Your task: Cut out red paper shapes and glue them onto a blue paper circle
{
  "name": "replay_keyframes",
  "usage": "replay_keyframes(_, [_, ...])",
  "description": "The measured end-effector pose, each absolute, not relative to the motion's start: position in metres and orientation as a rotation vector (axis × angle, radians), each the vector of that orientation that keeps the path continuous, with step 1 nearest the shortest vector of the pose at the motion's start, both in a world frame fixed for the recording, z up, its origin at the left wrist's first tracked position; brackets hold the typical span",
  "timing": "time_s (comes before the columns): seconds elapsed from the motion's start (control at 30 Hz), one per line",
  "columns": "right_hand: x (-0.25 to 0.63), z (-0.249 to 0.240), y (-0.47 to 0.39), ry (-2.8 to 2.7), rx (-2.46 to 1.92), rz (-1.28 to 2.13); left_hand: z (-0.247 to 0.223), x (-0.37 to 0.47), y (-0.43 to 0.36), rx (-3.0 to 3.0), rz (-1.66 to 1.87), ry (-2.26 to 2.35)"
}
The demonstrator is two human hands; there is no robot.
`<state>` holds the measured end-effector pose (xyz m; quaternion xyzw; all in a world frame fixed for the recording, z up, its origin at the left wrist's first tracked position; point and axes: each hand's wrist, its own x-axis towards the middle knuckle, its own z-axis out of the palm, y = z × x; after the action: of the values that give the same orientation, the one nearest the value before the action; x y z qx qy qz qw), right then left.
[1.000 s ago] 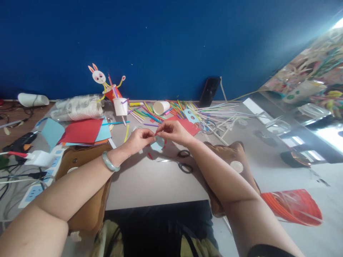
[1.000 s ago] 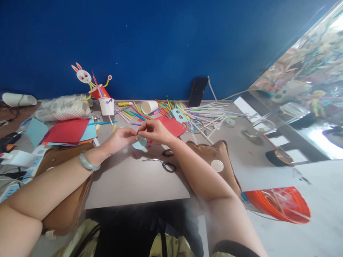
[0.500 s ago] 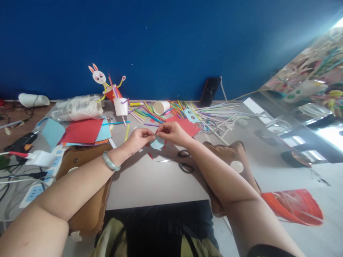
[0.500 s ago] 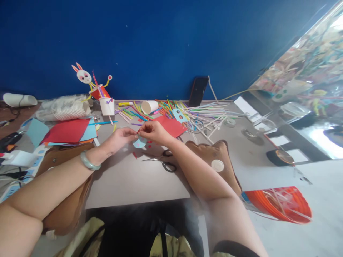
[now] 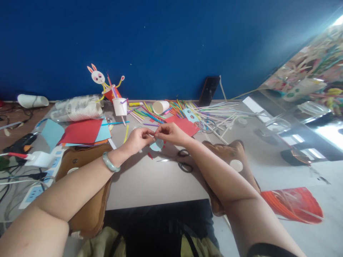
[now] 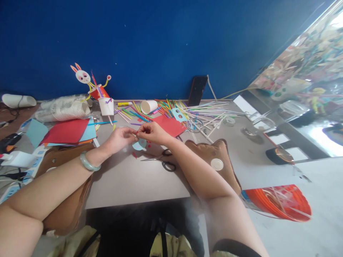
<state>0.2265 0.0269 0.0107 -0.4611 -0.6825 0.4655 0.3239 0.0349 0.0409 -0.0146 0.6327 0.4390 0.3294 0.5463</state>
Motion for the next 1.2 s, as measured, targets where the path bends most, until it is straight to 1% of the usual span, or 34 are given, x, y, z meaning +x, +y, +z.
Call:
replay_keyframes(0.4, [0.226,0.009,0.027,-1.715,-1.151,1.239,-0.008,0.035,0.039,1.385,0.767,0.998])
replay_keyframes(0.8, [0.222,0.009,0.028,-1.591,-1.202,1.217,-0.011,0.036,0.038,1.266,0.793,0.948])
replay_keyframes(1.2, [0.224,0.007,0.029,-1.614,-1.198,1.204,-0.002,0.037,0.035,1.372,0.848,0.999])
